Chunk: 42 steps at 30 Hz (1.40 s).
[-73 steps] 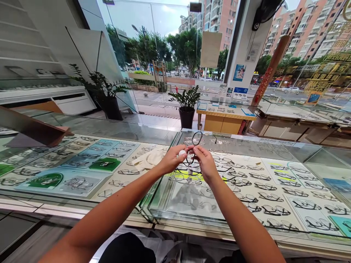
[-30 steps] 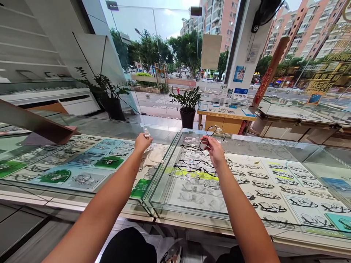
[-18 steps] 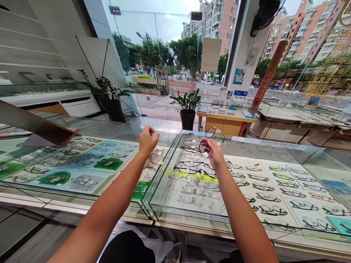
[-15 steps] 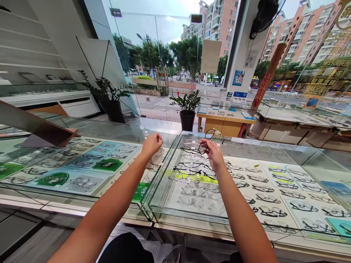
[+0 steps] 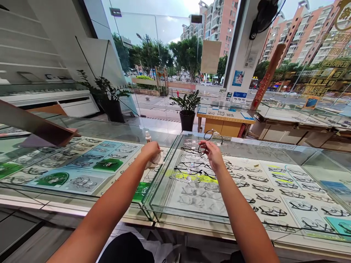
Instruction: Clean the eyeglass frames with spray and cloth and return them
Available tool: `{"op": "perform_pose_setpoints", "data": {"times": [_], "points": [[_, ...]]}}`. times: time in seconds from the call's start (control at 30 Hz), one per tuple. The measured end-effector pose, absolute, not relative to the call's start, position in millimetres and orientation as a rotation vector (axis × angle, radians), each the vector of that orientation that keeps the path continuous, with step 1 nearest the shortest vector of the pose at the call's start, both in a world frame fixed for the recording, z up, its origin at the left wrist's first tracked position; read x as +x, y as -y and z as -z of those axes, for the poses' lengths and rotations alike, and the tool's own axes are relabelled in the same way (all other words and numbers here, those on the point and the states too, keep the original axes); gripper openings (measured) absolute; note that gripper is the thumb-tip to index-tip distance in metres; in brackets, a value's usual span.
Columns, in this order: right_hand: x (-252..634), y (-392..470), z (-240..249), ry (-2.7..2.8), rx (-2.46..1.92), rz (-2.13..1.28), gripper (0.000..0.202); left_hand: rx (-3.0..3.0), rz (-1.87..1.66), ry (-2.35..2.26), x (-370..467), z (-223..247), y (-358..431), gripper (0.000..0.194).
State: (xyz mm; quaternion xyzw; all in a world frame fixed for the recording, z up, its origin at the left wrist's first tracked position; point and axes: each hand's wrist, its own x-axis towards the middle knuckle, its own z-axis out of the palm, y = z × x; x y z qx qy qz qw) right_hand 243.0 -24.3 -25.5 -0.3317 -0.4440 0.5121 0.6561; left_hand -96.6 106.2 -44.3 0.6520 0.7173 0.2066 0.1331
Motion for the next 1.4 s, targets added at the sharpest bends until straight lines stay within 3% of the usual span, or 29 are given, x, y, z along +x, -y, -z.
{"op": "perform_pose_setpoints", "data": {"times": [0.17,0.33,0.53,0.83,1.07,1.4], "points": [[241.1,25.6,24.4,1.01,-0.753,-1.165,0.038,1.889,-0.552,-2.135,-92.8,37.4,-101.6,0.024],[239.3,27.9,23.1,1.022,-0.755,-1.167,0.038,1.897,-0.682,-2.08,-88.4,27.6,-94.7,0.035],[235.4,32.7,19.1,1.028,-0.746,-1.19,0.039,1.86,-0.874,-1.941,-82.2,14.6,-85.9,0.024],[221.1,44.8,10.9,1.098,-0.742,-1.232,0.035,1.829,-1.203,-1.793,-66.0,-10.2,-63.9,0.041],[199.9,65.8,2.9,1.278,-0.725,-1.285,0.035,1.488,-1.402,-1.162,-38.8,-17.8,-39.9,0.048],[191.2,76.4,1.2,1.395,-0.766,-1.3,0.037,1.112,-1.192,-0.675,-18.2,-27.6,-5.2,0.05]]}}
